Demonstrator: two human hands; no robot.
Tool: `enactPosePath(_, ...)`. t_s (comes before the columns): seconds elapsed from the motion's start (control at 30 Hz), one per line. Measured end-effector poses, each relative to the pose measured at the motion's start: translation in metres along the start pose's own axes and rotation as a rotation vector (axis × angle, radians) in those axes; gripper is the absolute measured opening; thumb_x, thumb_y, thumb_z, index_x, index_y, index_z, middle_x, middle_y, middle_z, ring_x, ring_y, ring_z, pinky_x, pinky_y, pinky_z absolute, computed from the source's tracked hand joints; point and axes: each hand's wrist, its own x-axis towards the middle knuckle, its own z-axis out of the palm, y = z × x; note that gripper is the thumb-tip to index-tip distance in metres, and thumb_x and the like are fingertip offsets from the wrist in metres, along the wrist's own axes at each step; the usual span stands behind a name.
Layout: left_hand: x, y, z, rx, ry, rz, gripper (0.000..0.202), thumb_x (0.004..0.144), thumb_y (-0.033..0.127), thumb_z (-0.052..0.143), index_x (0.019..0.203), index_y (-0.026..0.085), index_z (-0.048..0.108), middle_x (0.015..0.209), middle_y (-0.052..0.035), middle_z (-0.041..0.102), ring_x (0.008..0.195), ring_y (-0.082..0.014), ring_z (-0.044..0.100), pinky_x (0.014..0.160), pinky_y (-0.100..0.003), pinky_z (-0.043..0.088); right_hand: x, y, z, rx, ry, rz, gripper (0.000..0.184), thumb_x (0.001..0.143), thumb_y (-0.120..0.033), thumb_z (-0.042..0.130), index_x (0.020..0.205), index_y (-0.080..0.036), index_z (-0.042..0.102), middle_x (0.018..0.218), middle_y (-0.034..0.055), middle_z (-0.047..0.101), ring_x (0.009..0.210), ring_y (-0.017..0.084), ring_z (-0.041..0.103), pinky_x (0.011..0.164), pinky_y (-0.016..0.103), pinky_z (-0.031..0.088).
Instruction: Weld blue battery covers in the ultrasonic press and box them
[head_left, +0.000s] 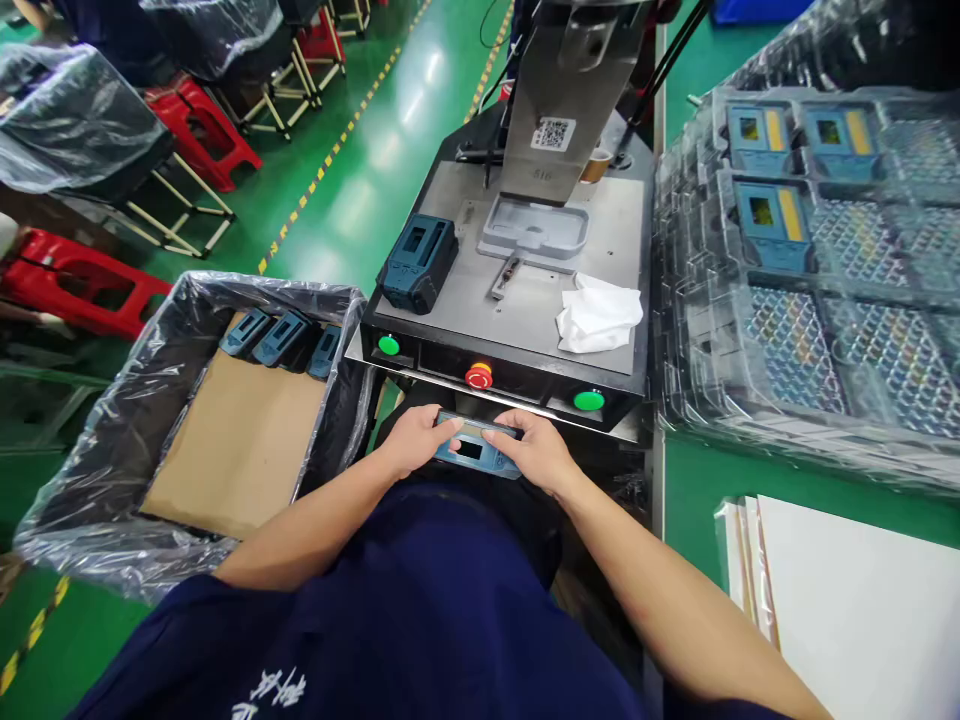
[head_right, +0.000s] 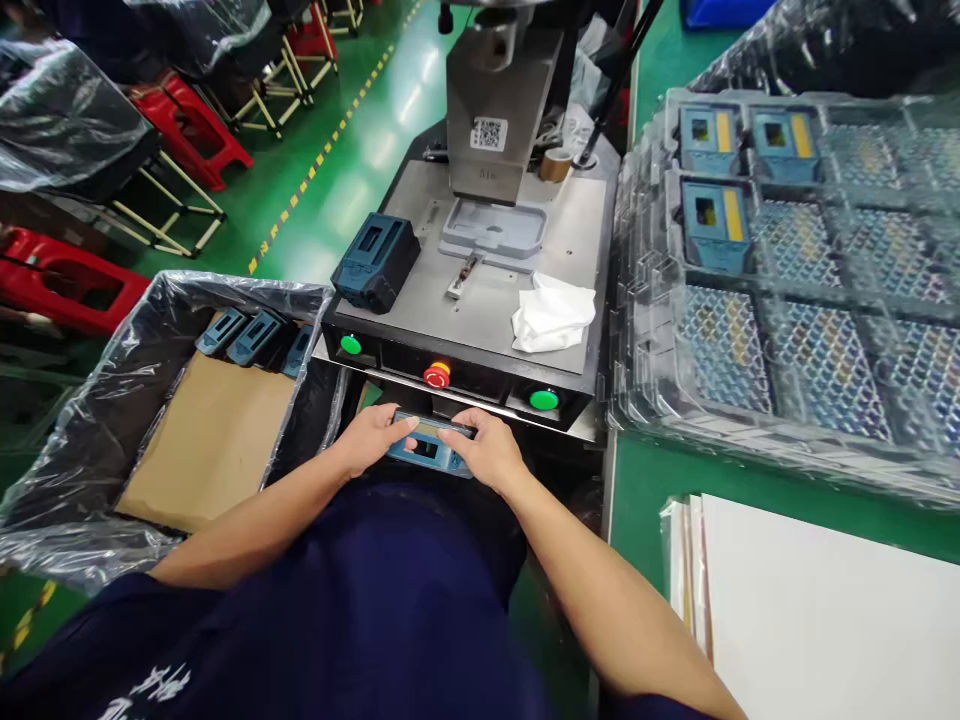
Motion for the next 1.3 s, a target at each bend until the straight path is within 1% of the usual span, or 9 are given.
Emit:
enactPosePath(0.17, -0.001, 0.008, -0.003, 0.131, 0.022, -0.002, 0.036, 0.080, 0.052, 0.056, 0.080, 0.017, 0.060, 0.067, -0.0042, 0.069, 0.057, -0.0165, 0.061, 0.052, -0.025, 0.044, -0.002, 0.001, 0.000, -0.033, 0.001, -0.002, 0.032, 0.071, -0.051, 0.066, 0.081, -0.020, 0.064, 0.073, -0.0002, 0.065, 0.058, 0.014, 0.053, 0.055, 0.026, 0.042)
enactPosePath(0.3, -0.002, 0.013, 0.003, 0.228, 0.126, 0.021, 0.038, 0.081, 0.052, 0.055, 0.096, 0.017, 0.063, 0.083, -0.0075, 0.071, 0.078, -0.0228, 0.066, 0.072, -0.033, 0.049, -0.002, 0.002, 0.005, -0.029, 0.022, -0.051, 0.031, 0.078, -0.050, 0.059, 0.085, -0.020, 0.064, 0.079, 0.0012, 0.066, 0.066, 0.016, 0.056, 0.063, 0.028, 0.044)
enactPosePath(0.47, -0.007, 0.014, 0.017, 0.509, 0.368, 0.136, 0.103, 0.061, 0.060, 0.073, 0.142, 0.014, 0.030, 0.134, -0.0192, 0.050, 0.123, -0.0333, 0.049, 0.101, -0.043, 0.040, -0.006, 0.001, 0.017, 0.047, 0.015, -0.119, 0.035, 0.090, -0.048, 0.041, 0.099, -0.021, 0.063, 0.088, 0.0032, 0.066, 0.080, 0.018, 0.058, 0.073, 0.031, 0.045)
enactPosePath(0.57, -0.006, 0.013, 0.019, 0.574, 0.364, 0.187, 0.108, 0.059, 0.061, 0.074, 0.144, 0.012, 0.028, 0.140, -0.0206, 0.043, 0.130, -0.0342, 0.042, 0.104, -0.044, 0.038, -0.009, -0.001, 0.019, 0.058, 0.008, -0.140, 0.036, 0.091, -0.047, 0.040, 0.102, -0.022, 0.062, 0.090, 0.0032, 0.065, 0.082, 0.019, 0.058, 0.075, 0.032, 0.045)
enactPosePath(0.77, -0.003, 0.015, 0.008, 0.499, 0.339, 0.228, 0.053, 0.082, 0.040, 0.059, 0.128, 0.014, 0.052, 0.125, -0.0132, 0.061, 0.116, -0.0277, 0.056, 0.101, -0.039, 0.041, -0.004, 0.007, 0.018, 0.158, 0.021, -0.083, 0.037, 0.088, -0.051, 0.044, 0.096, -0.022, 0.065, 0.077, 0.0014, 0.062, 0.071, 0.017, 0.054, 0.067, 0.030, 0.044)
enactPosePath(0.87, -0.001, 0.012, 0.002, 0.395, 0.331, 0.189, 0.042, 0.083, 0.037, 0.056, 0.122, 0.019, 0.058, 0.108, -0.0084, 0.069, 0.089, -0.0247, 0.067, 0.087, -0.038, 0.049, 0.000, 0.012, 0.020, 0.284, -0.001, -0.043, 0.039, 0.085, -0.054, 0.048, 0.094, -0.021, 0.065, 0.073, 0.0001, 0.060, 0.065, 0.015, 0.053, 0.064, 0.029, 0.044)
enactPosePath(1.03, 0.002, 0.004, 0.001, 0.061, 0.290, 0.094, 0.037, 0.081, 0.038, 0.058, 0.114, 0.021, 0.062, 0.090, -0.0036, 0.069, 0.059, -0.0161, 0.066, 0.061, -0.029, 0.051, 0.002, 0.011, 0.020, 0.257, -0.008, -0.045, 0.039, 0.086, -0.054, 0.047, 0.096, -0.020, 0.065, 0.079, 0.0019, 0.063, 0.068, 0.016, 0.057, 0.067, 0.031, 0.048)
enactPosePath(1.13, 0.000, 0.006, -0.001, -0.024, 0.279, 0.097, 0.040, 0.082, 0.042, 0.055, 0.112, 0.017, 0.061, 0.081, -0.0030, 0.066, 0.055, -0.0144, 0.063, 0.054, -0.026, 0.048, -0.005, 0.001, 0.010, 0.004, 0.017, -0.260, 0.036, 0.085, -0.048, 0.052, 0.107, -0.021, 0.063, 0.100, 0.0070, 0.065, 0.092, 0.022, 0.060, 0.085, 0.039, 0.048)
enactPosePath(1.3, -0.005, 0.009, -0.007, -0.353, 0.280, 0.004, 0.053, 0.067, 0.050, 0.071, 0.106, 0.015, 0.062, 0.072, 0.0014, 0.062, 0.051, -0.0095, 0.057, 0.050, -0.021, 0.044, -0.026, -0.027, -0.014, -0.470, -0.148, -0.605, 0.071, 0.073, -0.045, 0.071, 0.134, -0.019, 0.045, 0.136, 0.0152, 0.045, 0.125, 0.028, 0.043, 0.103, 0.043, 0.039)
